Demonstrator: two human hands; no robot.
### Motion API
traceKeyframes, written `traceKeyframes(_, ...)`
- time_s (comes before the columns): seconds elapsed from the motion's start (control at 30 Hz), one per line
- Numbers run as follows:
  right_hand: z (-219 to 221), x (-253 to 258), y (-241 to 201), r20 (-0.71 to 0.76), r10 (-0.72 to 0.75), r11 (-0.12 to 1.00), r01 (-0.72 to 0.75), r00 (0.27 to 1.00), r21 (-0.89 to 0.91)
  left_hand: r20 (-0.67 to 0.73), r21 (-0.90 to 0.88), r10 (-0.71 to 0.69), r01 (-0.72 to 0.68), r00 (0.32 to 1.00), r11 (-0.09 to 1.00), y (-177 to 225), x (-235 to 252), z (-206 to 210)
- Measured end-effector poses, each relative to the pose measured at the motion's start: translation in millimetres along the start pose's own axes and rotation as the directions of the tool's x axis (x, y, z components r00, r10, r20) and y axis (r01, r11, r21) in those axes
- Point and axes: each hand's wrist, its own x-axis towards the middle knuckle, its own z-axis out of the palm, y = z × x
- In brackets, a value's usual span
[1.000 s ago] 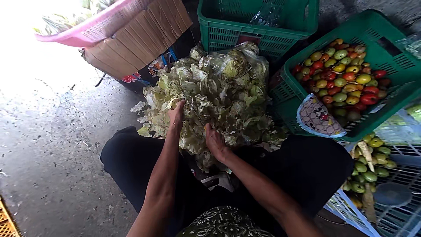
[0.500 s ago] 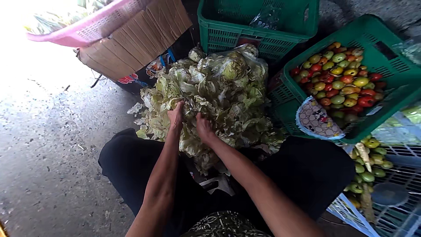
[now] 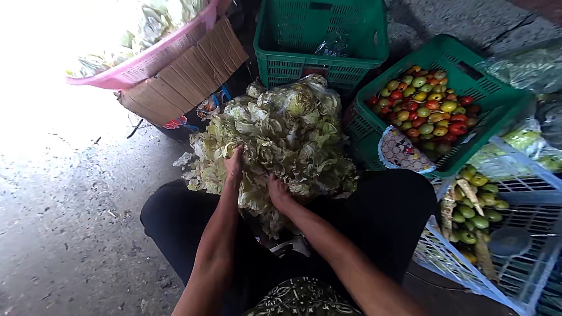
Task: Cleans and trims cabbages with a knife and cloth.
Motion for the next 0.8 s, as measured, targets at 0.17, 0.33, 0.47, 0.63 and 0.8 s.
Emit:
traceKeyframes(0.17, 3, -42, 21, -0.042, -0.071, 0.996, 0.073, 0.997, 0.043, 0.084, -0.304, 0.068, -0.039, 0.994, 0.952, -4, 1, -16)
traceKeyframes(0.33, -23, -71, 47, 0.001, -0.138, 0.99, 0.138, 0.99, 0.04, 0.24, -0.545, 0.203, -0.041, 0.949, 0.837, 46, -17, -23)
traceKeyframes(0.47, -60, -87, 64, -0.193, -0.108, 0.985, 0.131, 0.975, 0.111, 0.284, -0.609, 0.287, -0.059, 0.915, 0.791, 78, -36, -18)
traceKeyframes(0.63, -68, -40, 97, -0.239, 0.017, 0.96, 0.051, 0.971, 0.276, 0.425, -0.484, 0.186, 0.049, 0.886, 0.874, 111, -63, -5)
traceKeyframes(0.8, -108, -23, 74, -0.337, -0.107, 0.623, 0.328, 0.935, 0.71, 0.641, -0.21, 0.083, 0.07, 0.763, 0.975, 111, -77, 5)
